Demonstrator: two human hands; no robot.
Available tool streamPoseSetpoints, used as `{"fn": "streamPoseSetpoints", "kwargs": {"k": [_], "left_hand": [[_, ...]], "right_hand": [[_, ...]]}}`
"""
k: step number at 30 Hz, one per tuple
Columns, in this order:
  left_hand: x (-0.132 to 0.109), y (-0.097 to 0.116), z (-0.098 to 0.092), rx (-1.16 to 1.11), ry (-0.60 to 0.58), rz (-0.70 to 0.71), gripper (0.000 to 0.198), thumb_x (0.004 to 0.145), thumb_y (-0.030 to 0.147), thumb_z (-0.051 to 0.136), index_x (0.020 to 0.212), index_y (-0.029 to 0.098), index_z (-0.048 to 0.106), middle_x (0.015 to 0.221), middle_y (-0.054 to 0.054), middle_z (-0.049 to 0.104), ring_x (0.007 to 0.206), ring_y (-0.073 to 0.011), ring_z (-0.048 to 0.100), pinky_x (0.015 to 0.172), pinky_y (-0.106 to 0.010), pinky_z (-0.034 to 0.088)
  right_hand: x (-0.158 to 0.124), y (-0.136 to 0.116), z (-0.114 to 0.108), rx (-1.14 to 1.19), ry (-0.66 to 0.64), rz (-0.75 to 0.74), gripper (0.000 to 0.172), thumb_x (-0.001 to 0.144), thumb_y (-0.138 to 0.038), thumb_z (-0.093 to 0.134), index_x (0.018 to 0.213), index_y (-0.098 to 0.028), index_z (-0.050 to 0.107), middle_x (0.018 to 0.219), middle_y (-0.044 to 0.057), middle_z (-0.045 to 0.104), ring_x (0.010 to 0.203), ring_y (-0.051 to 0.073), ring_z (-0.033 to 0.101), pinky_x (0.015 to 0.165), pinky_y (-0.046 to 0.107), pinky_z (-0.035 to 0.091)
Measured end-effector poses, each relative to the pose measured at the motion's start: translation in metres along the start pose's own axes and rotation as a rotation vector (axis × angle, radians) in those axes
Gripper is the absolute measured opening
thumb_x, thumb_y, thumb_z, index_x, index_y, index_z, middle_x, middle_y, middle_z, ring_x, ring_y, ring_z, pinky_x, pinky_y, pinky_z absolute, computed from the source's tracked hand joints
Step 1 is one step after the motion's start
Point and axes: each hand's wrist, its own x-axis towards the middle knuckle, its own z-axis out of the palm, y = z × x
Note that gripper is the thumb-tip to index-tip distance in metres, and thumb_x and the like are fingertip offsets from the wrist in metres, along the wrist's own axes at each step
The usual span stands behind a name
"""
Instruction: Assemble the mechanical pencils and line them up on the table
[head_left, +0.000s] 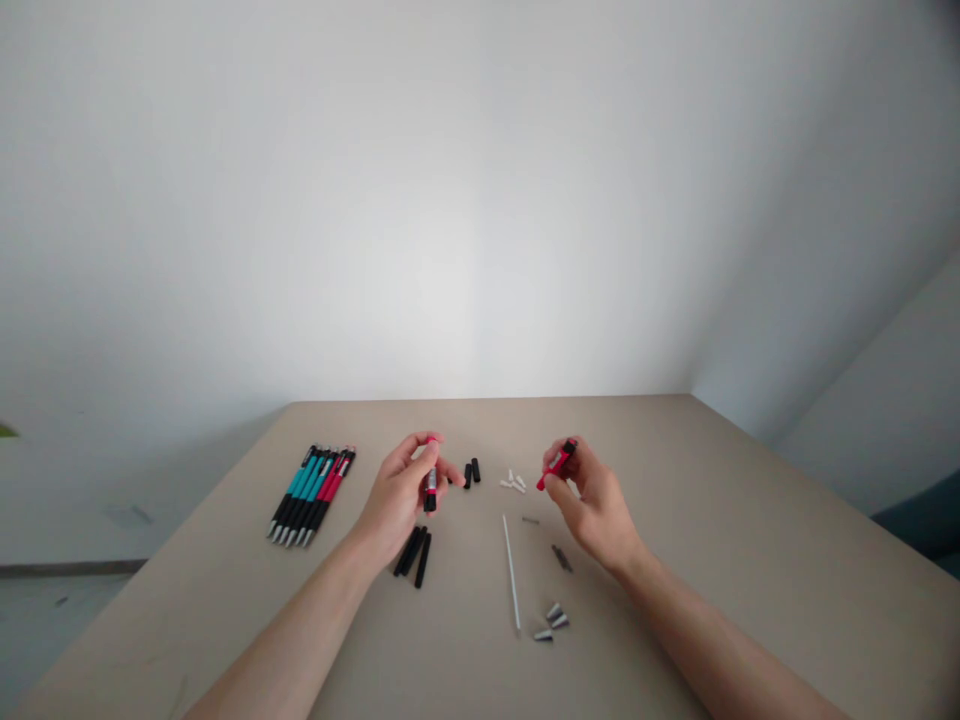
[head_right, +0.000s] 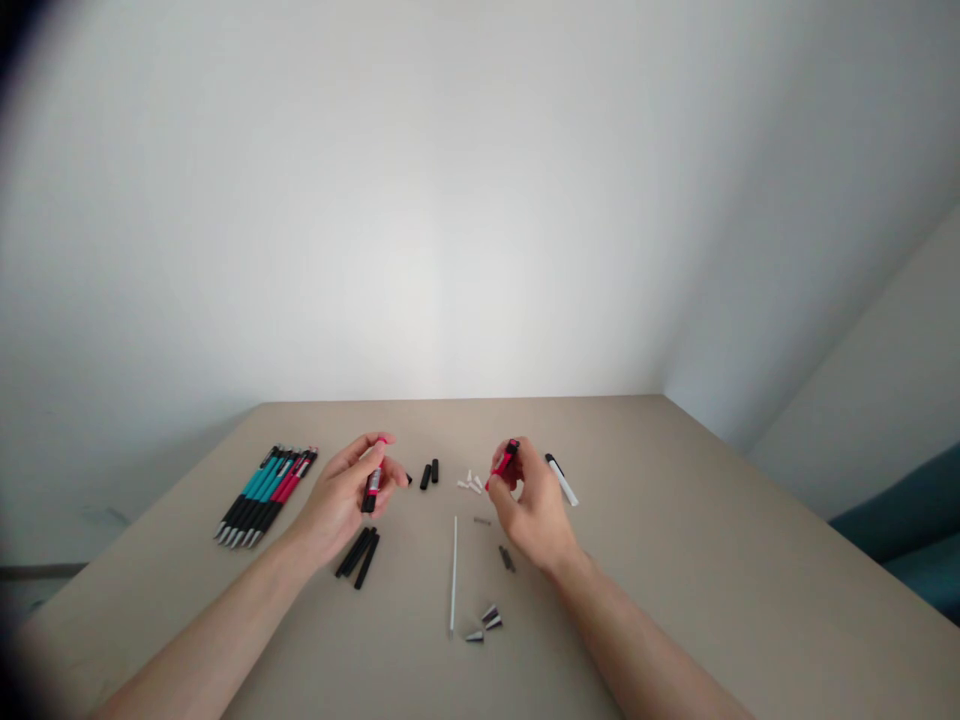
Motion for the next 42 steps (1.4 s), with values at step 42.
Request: {"fn": "streamPoseSetpoints", "kwargs": {"k": [42], "left_hand": [[0.013, 0.002, -0.018, -0.431, 0.227, -0.207, 0.009, 0.085, 0.008, 0.048, 0.078, 0.012, 0.053, 0.065, -0.005, 0.06, 0.041, -0.006, 0.045, 0.034, -0.015, 0.036]], "right_hand": [[0.012, 0.007, -0.019, 0.473, 0.181, 0.31, 0.03, 0.075, -0.035, 0.036, 0.048, -0.024, 0.028, 0.044, -0.008, 0.019, 0.039, 0.009, 0.011, 0.037, 0.024, 0.011]]}}
